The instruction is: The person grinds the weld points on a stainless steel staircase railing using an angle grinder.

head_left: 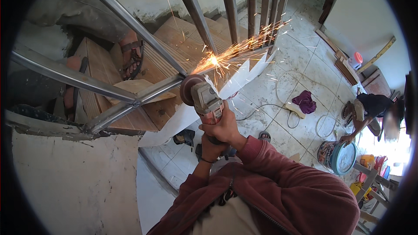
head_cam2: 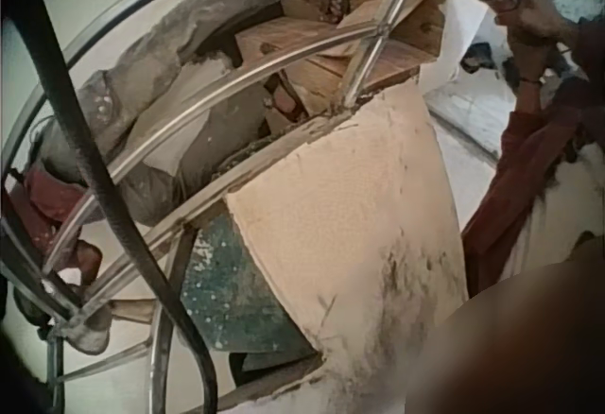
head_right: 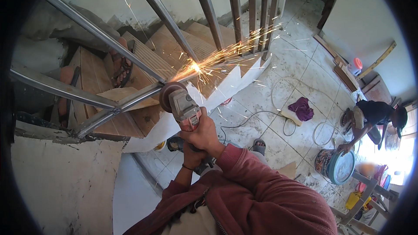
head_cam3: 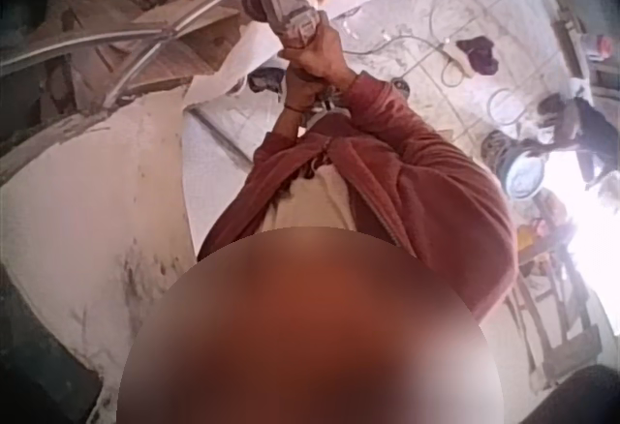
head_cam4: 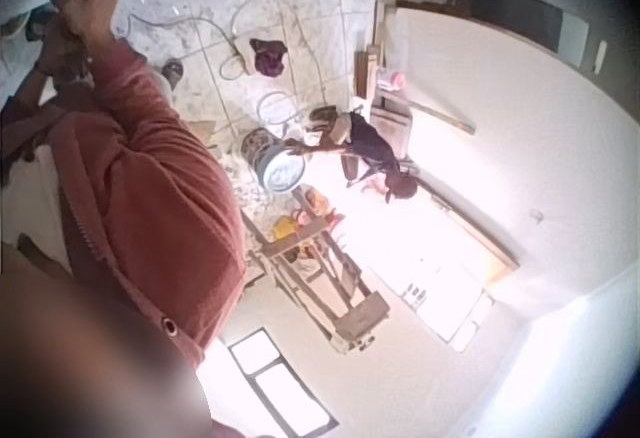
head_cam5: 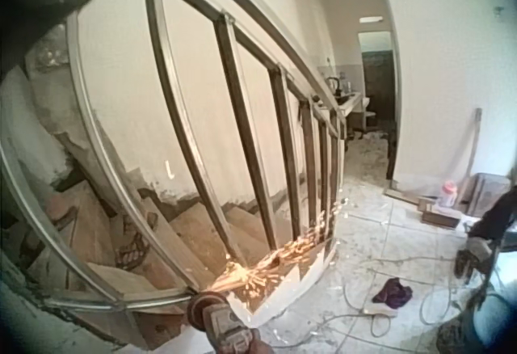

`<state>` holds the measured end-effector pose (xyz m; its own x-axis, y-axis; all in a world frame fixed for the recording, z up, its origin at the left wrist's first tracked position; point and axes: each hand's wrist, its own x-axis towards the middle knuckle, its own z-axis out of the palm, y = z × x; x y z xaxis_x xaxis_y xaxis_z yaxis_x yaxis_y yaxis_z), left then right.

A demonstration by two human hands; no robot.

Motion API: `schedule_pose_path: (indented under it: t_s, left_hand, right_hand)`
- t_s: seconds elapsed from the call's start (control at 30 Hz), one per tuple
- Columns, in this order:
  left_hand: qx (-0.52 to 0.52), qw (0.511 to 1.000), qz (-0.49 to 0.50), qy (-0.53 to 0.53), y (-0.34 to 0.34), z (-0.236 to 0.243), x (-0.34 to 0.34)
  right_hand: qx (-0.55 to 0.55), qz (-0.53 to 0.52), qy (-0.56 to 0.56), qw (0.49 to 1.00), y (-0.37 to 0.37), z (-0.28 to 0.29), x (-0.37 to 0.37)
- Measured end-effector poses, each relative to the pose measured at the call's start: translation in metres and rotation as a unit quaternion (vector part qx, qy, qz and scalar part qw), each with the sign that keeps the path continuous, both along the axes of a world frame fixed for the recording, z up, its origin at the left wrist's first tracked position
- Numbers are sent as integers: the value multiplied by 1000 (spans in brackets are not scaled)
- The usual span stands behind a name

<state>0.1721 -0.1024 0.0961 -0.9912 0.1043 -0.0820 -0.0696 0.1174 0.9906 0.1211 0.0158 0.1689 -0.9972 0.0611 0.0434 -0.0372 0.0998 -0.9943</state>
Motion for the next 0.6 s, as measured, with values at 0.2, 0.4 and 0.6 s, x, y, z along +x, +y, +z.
schedule_pose_path:
  t_s: [0.2,0.4,0.6]
  left_hand:
    - [-45,999,-14,-24,10,10,7]
    - [-17,999,-34,-20,30,13,16]
    - [49,997,-53,-25,59,6,19]
  right_hand:
    - [-16,-18,-25,999,9,-14,7]
    - [-41,-23,-27,999,37,-16,19]
    - [-171,131,-126,968,78,-8,23]
